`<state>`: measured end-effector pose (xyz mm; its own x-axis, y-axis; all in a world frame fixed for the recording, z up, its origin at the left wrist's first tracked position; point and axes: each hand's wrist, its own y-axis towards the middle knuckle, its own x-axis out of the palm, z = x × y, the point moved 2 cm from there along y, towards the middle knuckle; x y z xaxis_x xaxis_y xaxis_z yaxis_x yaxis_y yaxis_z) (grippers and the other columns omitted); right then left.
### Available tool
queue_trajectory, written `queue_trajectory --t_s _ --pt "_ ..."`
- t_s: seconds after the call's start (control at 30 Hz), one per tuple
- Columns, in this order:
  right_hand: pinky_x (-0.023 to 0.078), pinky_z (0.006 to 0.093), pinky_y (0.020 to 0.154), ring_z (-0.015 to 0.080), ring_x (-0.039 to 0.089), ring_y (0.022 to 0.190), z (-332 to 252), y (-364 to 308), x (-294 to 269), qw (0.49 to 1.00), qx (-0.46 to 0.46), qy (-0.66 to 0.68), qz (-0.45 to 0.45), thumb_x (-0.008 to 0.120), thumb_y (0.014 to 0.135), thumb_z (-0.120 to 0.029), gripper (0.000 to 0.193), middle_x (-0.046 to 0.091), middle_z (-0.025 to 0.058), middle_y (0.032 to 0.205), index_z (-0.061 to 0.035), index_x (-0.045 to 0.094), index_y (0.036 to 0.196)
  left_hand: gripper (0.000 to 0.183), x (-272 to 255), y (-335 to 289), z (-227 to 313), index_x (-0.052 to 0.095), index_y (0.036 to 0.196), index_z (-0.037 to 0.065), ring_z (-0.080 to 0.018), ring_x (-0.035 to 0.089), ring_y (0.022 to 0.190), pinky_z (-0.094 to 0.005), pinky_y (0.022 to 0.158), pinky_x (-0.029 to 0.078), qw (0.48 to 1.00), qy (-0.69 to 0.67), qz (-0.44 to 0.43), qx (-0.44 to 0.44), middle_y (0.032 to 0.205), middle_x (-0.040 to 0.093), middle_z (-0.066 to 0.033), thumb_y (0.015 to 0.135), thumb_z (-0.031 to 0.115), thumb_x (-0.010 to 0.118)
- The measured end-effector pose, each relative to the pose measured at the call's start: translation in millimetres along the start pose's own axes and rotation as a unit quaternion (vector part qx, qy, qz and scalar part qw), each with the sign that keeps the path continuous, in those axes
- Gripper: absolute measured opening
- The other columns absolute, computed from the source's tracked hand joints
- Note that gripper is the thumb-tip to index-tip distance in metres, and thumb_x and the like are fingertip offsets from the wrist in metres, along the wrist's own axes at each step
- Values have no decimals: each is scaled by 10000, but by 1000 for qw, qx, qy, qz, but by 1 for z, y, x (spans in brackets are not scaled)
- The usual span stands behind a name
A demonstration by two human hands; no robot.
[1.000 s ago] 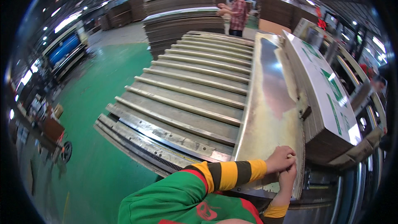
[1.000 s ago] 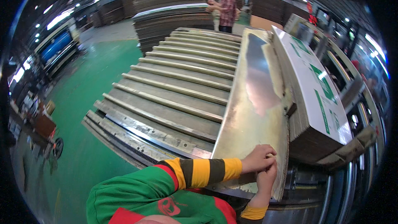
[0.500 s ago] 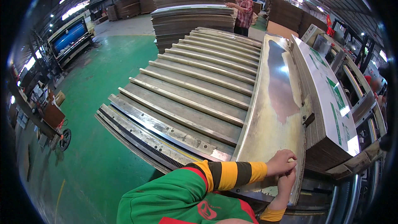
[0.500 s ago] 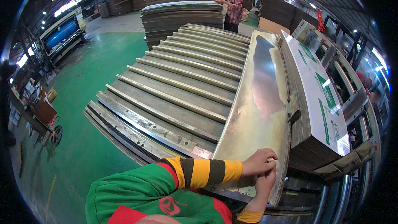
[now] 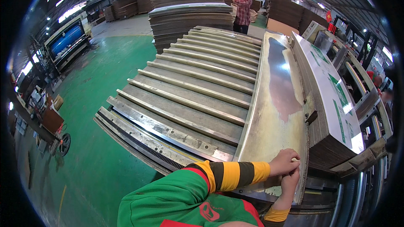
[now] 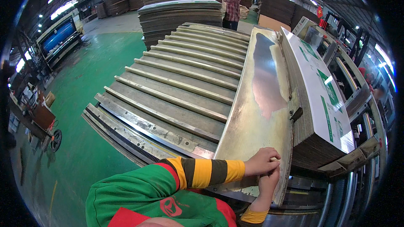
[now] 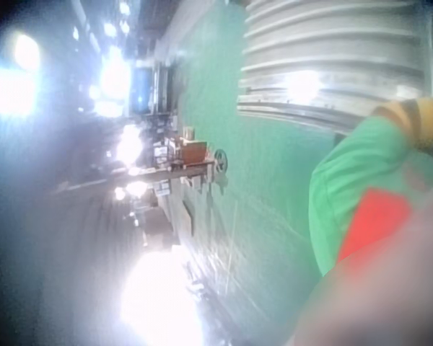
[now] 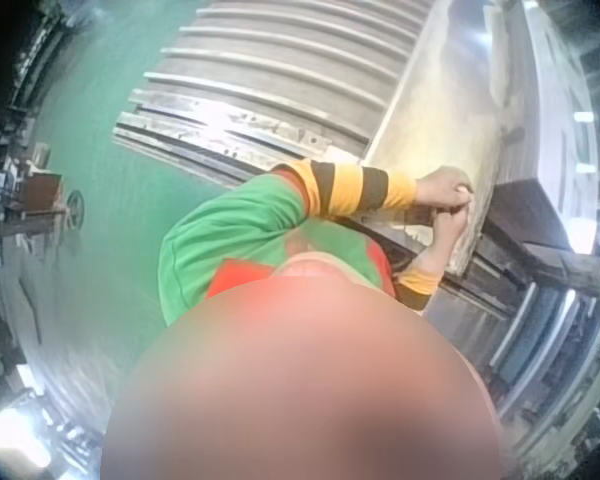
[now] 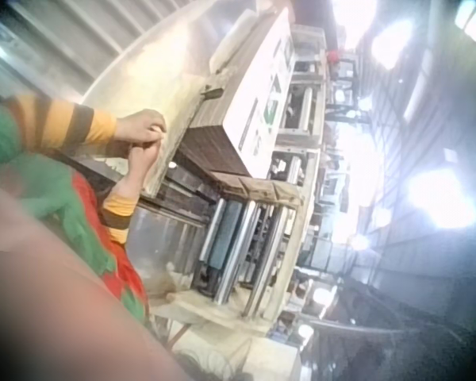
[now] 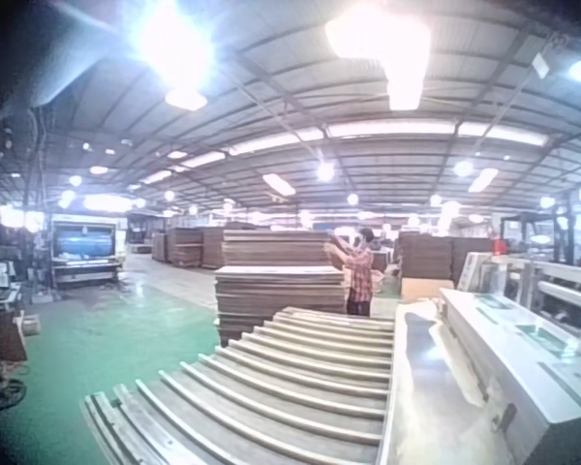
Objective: The person repeatedly picks up flat rectangular panels from a conveyor and stacks them on a growing pile. The person aligns each panel by hand before placing it on the stack. Another worker is visible in the background handling similar panels.
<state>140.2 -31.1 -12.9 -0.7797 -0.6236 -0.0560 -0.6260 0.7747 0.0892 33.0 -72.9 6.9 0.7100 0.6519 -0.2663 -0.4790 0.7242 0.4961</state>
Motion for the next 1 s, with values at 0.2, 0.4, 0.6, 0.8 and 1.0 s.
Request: queue_trajectory --t_s 0.2,0.4,0.6,0.8,1.0 --pt "472 303 886 172 595 1013 -6 -1 2 999 -4 -34 6 629 897 -58 273 616 88 1089 4 533 1145 254 2 1 -2 659 922 8 -360 604 938 -435 854 478 1000 4 5 9 951 643 -171 818 239 638" --pt "466 306 900 176 591 1029 -9 -2 1 997 -17 -72 -6 575 889 10 265 609 96 1100 10 527 1149 243 1 2 -3 657 918 4 -359 610 909 -428 833 489 1000 -4 1 8 932 642 -173 833 230 632" --pt "479 297 900 163 595 1046 -5 0 0 999 5 -50 -3 590 888 34 371 611 93 1145 13 508 1248 250 -3 3 0 655 934 2 -359 607 928 -423 843 490 1000 -9 -15 5 946 643 -179 837 231 630" --pt "452 320 928 211 598 1056 -2 1 -1 999 -5 -44 11 542 835 87 338 629 129 1115 23 548 1167 266 -3 2 0 654 957 -5 -364 604 958 -419 867 486 1000 -12 -20 -7 972 642 -187 840 232 625" --pt "458 315 913 196 601 1048 -11 -3 2 997 -5 -79 9 571 834 84 330 635 128 1100 26 541 1158 265 -7 2 2 656 954 -5 -360 604 960 -416 875 481 1000 -14 -17 -14 974 643 -186 844 235 625"
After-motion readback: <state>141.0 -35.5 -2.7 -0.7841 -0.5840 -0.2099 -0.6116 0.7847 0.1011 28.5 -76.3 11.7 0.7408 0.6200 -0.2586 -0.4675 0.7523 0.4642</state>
